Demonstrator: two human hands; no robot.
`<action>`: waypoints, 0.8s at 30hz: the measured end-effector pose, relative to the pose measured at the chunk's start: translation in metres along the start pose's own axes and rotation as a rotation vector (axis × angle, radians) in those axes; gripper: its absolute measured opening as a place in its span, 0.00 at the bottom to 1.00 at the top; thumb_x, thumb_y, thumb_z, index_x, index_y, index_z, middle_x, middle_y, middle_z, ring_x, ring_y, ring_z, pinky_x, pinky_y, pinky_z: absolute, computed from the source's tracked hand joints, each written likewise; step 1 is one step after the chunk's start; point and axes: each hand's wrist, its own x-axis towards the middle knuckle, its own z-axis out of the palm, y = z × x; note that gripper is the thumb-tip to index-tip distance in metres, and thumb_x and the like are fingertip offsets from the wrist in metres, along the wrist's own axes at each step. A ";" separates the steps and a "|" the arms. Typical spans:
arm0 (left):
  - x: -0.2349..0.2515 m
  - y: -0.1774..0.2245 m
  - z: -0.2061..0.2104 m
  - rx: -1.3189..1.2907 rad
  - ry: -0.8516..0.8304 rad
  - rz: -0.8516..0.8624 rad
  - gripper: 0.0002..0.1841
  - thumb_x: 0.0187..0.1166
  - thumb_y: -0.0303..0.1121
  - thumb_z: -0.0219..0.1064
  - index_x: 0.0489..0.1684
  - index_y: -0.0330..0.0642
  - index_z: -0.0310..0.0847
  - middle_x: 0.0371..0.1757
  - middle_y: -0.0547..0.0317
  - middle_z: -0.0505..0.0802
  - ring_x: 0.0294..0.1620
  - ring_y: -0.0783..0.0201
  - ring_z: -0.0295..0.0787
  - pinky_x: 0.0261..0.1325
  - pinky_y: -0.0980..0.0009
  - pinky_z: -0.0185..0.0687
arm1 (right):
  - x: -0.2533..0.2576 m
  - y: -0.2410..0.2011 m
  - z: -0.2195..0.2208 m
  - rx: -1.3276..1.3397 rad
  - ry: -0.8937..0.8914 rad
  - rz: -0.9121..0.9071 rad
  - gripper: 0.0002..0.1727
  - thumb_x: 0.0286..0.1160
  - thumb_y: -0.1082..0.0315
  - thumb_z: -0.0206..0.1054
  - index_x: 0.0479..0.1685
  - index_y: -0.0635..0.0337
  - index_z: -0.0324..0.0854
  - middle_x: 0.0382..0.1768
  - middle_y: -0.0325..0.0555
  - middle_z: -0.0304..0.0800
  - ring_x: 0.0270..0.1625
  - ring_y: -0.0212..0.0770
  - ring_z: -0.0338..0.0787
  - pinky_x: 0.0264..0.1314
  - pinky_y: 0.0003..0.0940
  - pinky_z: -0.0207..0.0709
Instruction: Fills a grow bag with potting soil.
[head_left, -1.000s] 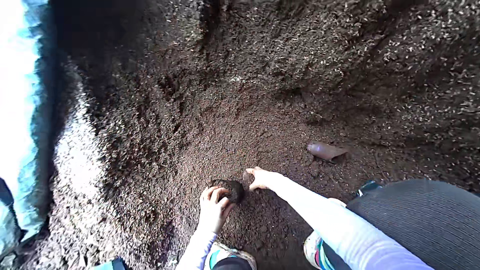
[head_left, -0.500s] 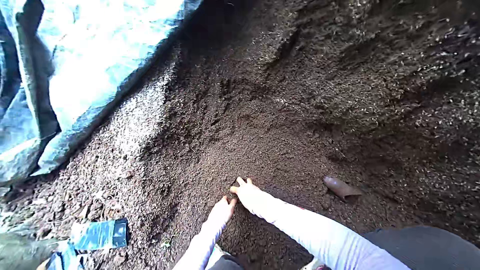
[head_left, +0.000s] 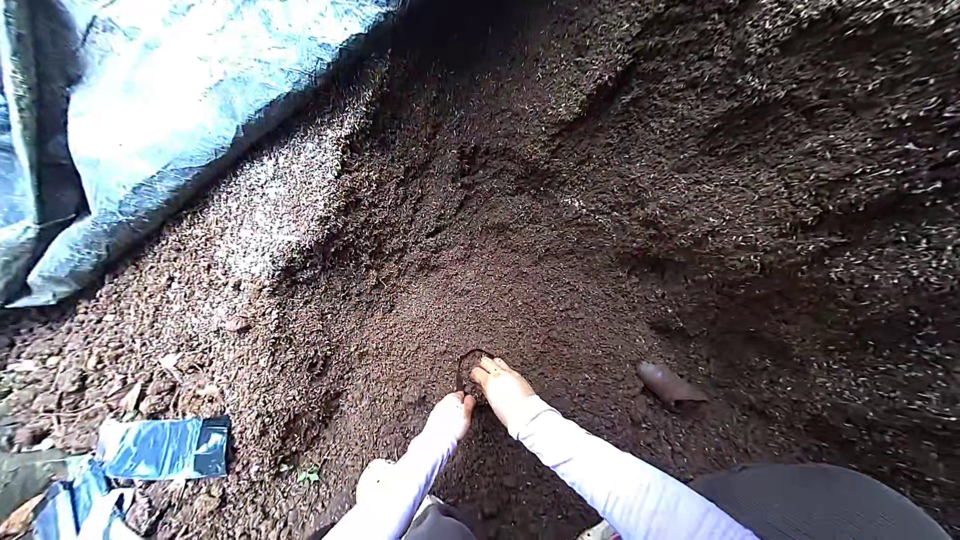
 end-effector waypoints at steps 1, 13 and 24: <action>0.000 0.000 0.001 0.004 0.015 0.001 0.24 0.97 0.41 0.42 0.59 0.30 0.82 0.50 0.38 0.88 0.55 0.45 0.86 0.64 0.45 0.76 | 0.002 -0.002 0.002 -0.028 -0.023 -0.002 0.22 0.90 0.78 0.46 0.77 0.64 0.76 0.86 0.57 0.69 0.91 0.57 0.63 0.92 0.49 0.57; 0.009 0.000 -0.038 -0.202 0.082 -0.113 0.40 0.85 0.59 0.62 0.88 0.42 0.54 0.52 0.38 0.90 0.44 0.49 0.92 0.51 0.52 0.87 | 0.031 0.070 -0.034 0.462 -0.087 0.140 0.36 0.75 0.55 0.77 0.80 0.63 0.70 0.67 0.65 0.83 0.66 0.58 0.86 0.73 0.57 0.76; 0.040 0.020 -0.042 0.165 -0.042 -0.085 0.40 0.88 0.45 0.63 0.96 0.50 0.45 0.72 0.30 0.83 0.62 0.39 0.89 0.65 0.42 0.83 | 0.030 0.026 -0.020 0.120 -0.301 0.367 0.35 0.85 0.51 0.67 0.80 0.70 0.68 0.78 0.67 0.76 0.82 0.61 0.77 0.80 0.59 0.72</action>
